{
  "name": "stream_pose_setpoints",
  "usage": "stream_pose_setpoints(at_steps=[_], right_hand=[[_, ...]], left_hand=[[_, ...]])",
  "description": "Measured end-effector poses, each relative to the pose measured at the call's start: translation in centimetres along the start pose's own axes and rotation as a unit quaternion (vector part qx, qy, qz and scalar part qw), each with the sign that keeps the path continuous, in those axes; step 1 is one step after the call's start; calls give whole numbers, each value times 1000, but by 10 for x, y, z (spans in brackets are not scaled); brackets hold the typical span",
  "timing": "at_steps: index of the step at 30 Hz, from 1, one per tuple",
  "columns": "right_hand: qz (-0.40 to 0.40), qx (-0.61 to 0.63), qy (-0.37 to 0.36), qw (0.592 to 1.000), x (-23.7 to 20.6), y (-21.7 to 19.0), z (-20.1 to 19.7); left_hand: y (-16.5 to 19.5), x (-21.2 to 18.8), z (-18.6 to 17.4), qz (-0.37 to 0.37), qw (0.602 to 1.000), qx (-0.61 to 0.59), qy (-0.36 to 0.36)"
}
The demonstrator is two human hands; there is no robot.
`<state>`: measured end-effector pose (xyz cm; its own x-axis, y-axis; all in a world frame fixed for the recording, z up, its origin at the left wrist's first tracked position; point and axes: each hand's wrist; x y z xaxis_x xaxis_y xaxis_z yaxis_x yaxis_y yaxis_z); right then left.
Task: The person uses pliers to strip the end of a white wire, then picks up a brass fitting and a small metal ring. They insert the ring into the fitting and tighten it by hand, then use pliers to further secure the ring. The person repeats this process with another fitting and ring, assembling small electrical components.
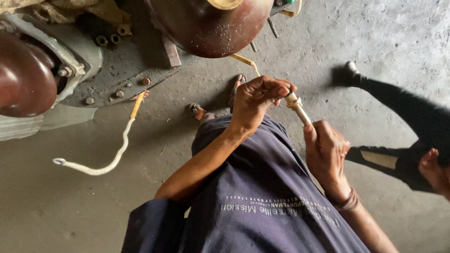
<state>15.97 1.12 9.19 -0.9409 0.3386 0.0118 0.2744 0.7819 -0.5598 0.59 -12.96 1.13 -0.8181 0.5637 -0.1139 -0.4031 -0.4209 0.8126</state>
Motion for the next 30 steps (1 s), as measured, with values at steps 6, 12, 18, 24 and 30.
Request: stream_pose_setpoints(at_steps=[6,12,18,24,30], right_hand=[[270,496,-167,808,17,5,-2],[30,12,-76,997,25,0,-4],[348,625,-294,634,44,7,-8],[307,540,-285,730,46,12,-12],[-84,19,-92,992,49,17,-9]], left_hand=[[4,2,-1,8,1000,-22,14],[2,3,0,-18,998,-56,28],[9,6,-6,-35,997,-63,11],[10,12,4,-2,993,-121,-3],[14,16,4,6,999,7,50]])
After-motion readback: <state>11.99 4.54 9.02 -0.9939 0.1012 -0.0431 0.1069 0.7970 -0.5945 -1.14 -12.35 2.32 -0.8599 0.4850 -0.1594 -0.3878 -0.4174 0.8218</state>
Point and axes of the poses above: each hand's wrist, its own x-axis towards the middle knuckle, its own z-axis out of the palm, y = z × x, and after that the axes turned 9 degrees about x, right-handed
